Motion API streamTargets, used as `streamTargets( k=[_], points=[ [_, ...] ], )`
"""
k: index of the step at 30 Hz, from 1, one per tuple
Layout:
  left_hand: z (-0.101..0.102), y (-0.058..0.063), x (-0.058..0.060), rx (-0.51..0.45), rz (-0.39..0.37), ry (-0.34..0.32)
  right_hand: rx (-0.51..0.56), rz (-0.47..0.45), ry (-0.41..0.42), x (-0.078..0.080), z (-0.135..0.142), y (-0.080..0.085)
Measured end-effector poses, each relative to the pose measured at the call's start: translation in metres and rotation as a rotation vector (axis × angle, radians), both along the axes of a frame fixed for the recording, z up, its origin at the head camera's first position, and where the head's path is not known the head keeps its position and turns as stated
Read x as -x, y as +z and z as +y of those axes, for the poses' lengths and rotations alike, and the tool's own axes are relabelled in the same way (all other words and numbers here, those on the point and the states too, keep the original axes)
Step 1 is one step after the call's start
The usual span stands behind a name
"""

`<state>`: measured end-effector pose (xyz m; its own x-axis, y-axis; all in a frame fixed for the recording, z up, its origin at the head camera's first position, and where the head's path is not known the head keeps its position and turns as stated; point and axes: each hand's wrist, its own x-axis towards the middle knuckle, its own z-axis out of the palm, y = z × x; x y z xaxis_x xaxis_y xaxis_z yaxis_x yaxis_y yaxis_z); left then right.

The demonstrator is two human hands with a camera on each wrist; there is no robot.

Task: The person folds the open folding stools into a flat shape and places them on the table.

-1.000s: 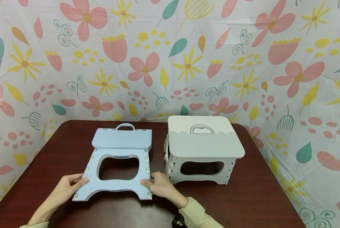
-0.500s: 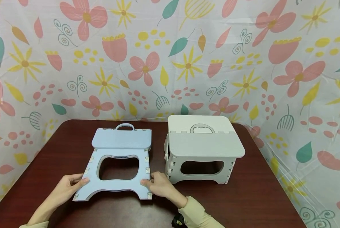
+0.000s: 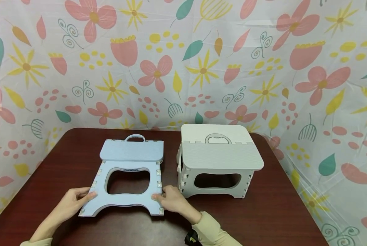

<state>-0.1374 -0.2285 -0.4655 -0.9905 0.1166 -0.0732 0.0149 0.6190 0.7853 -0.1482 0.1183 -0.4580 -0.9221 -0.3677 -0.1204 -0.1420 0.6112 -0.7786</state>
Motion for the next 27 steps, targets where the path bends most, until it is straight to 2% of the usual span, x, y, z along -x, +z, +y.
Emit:
streamTargets(
  k=[12, 27],
  points=[
    [-0.0003, -0.0034, 0.0008, 0.014, -0.022, 0.008, -0.036, 0.007, -0.003, -0.0001, 0.0009, -0.0009],
    [0.0001, -0.0008, 0.0021, 0.030, -0.031, -0.001, -0.023, -0.034, -0.006, 0.0005, 0.0017, -0.0012]
  ],
)
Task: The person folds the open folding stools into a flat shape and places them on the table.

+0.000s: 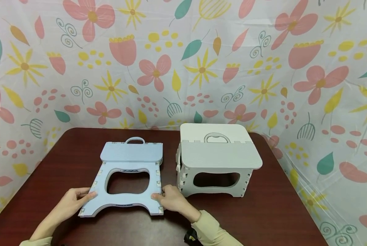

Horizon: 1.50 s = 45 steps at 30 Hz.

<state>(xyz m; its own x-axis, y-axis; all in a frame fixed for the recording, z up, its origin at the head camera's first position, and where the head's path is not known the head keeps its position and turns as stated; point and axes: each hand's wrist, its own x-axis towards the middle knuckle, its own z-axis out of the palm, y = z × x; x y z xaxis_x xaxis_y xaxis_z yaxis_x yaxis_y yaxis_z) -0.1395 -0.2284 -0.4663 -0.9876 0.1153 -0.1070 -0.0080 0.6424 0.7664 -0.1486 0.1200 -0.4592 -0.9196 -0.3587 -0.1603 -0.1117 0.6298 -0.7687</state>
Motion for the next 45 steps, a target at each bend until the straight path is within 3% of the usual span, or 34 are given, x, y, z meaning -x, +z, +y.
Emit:
streamTargets(
  k=[10, 45],
  points=[
    [-0.0012, -0.0008, 0.0000, -0.008, -0.012, 0.002, -0.005, 0.025, 0.014, -0.0003, -0.0014, 0.0017],
    [-0.0042, -0.0065, 0.0024, -0.005, -0.028, -0.001, 0.027, -0.012, 0.014, 0.0012, -0.0031, 0.0001]
  ],
)
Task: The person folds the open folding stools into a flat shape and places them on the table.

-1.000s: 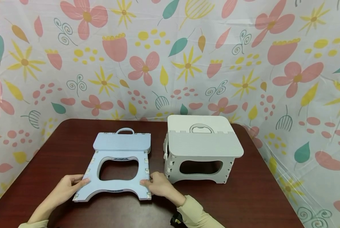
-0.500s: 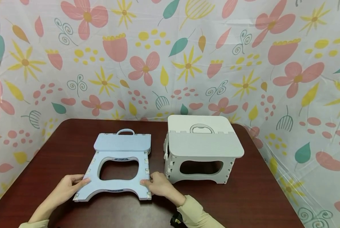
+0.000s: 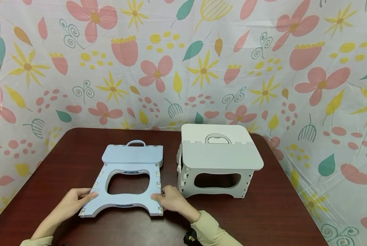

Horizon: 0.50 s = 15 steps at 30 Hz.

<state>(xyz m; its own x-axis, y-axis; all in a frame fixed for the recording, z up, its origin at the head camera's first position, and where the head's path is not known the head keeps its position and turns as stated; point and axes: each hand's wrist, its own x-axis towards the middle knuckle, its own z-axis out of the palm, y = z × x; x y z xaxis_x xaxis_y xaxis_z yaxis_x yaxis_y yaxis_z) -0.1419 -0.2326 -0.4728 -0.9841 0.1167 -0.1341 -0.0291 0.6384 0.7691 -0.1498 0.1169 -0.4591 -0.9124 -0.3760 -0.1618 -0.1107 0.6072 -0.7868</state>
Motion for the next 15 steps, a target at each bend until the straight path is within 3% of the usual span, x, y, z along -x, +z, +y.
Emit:
streamTargets(
  k=[15],
  points=[
    [0.0004, -0.0025, 0.0011, -0.003, -0.004, -0.004, 0.010, -0.024, -0.015, 0.0019, 0.0001, -0.0036]
  ],
)
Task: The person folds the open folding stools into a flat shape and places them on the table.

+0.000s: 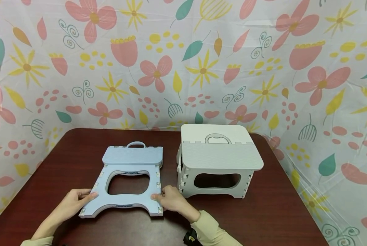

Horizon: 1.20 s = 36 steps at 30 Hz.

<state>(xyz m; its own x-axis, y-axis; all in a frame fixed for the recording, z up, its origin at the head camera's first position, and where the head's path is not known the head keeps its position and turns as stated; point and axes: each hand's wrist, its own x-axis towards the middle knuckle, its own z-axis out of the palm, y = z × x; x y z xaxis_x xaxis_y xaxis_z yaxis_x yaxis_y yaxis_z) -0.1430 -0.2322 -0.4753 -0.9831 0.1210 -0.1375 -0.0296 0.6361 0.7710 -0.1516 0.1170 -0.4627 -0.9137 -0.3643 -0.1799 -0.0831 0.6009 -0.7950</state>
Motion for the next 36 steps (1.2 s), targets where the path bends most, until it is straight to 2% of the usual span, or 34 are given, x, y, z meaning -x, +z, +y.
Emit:
streamTargets(
  k=[19, 29, 36],
  points=[
    [0.000, 0.000, 0.003, 0.027, -0.002, -0.013, 0.017, -0.027, 0.003, 0.000, 0.001, 0.004],
    [0.000, 0.005, 0.002, 0.040, -0.013, -0.011, 0.022, -0.053, 0.007, 0.000, 0.002, 0.007],
    [-0.001, 0.011, 0.001, 0.111, -0.015, 0.032, -0.004, -0.031, 0.011, 0.000, 0.000, 0.011]
  ],
)
